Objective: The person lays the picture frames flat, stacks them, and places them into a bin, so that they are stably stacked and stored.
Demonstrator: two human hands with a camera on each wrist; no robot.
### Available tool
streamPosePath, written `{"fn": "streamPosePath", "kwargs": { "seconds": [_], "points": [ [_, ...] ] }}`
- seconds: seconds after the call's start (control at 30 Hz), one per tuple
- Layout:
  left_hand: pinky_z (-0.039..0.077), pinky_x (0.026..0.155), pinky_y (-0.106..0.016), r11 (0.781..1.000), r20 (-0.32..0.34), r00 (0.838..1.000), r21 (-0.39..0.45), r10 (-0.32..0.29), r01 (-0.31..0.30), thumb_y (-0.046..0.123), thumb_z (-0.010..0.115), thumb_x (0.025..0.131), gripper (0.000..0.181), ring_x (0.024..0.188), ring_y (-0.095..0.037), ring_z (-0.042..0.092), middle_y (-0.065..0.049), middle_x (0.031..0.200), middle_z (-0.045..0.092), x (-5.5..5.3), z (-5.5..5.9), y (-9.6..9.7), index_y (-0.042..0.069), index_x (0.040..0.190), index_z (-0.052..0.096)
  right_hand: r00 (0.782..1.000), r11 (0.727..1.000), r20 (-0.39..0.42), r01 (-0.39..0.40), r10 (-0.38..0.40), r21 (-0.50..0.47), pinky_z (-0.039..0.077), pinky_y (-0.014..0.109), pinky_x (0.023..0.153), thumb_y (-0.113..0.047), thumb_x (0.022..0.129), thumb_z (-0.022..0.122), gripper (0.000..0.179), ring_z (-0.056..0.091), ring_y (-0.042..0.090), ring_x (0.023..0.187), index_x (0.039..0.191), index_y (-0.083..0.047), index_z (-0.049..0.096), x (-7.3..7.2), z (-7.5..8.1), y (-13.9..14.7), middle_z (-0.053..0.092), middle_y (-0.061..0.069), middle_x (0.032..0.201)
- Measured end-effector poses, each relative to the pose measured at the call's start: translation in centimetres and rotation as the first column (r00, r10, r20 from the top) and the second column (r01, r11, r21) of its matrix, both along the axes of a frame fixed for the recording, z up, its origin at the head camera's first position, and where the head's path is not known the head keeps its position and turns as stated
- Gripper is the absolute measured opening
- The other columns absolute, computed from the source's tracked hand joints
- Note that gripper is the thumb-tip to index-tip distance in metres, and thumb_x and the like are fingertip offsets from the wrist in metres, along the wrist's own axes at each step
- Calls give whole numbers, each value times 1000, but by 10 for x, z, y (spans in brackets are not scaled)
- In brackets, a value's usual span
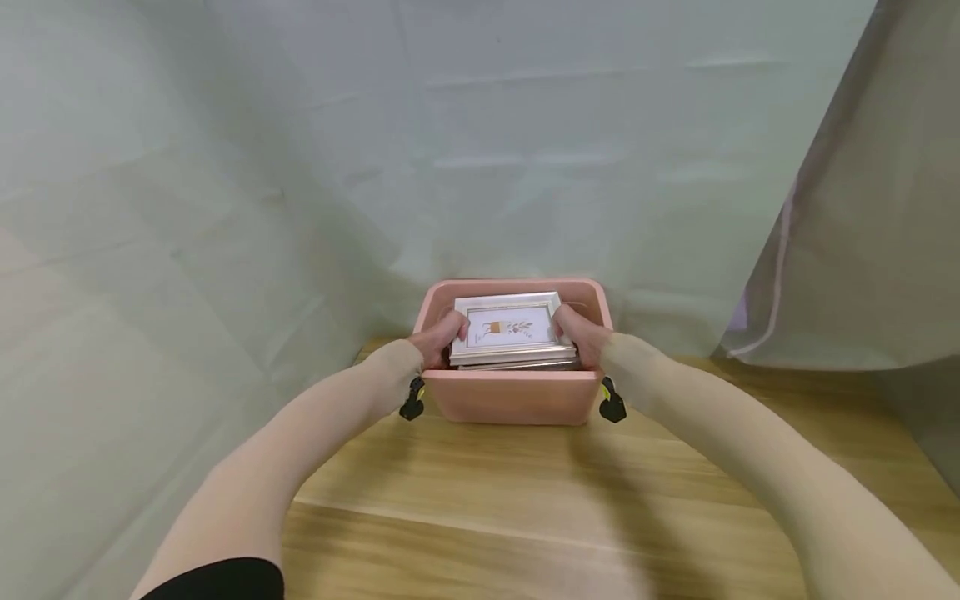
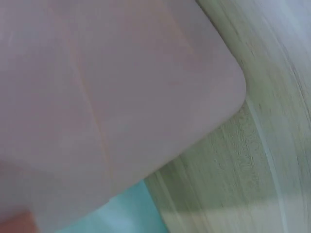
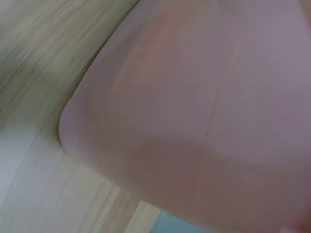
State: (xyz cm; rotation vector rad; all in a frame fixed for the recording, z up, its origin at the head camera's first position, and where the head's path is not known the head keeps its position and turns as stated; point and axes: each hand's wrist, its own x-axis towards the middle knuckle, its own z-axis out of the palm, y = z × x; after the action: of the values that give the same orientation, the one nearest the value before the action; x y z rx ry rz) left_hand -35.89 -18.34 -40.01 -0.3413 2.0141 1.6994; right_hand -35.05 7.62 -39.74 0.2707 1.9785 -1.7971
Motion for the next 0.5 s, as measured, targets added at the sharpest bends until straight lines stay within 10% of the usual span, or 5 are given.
{"fn": "streamPosePath", "kwargs": {
  "seconds": [0.5],
  "points": [
    [56,72,-24,996,111,994,-83,-15,24,2,37,87,30,91,-18,64,-9,107,65,-9,-12,10,0,112,52,990,979,116,-95,75,180,39,32,95,-11,77,45,36,50,27,119,112,-2,47,-4,-13,3,54,10,131]
  ]
}}
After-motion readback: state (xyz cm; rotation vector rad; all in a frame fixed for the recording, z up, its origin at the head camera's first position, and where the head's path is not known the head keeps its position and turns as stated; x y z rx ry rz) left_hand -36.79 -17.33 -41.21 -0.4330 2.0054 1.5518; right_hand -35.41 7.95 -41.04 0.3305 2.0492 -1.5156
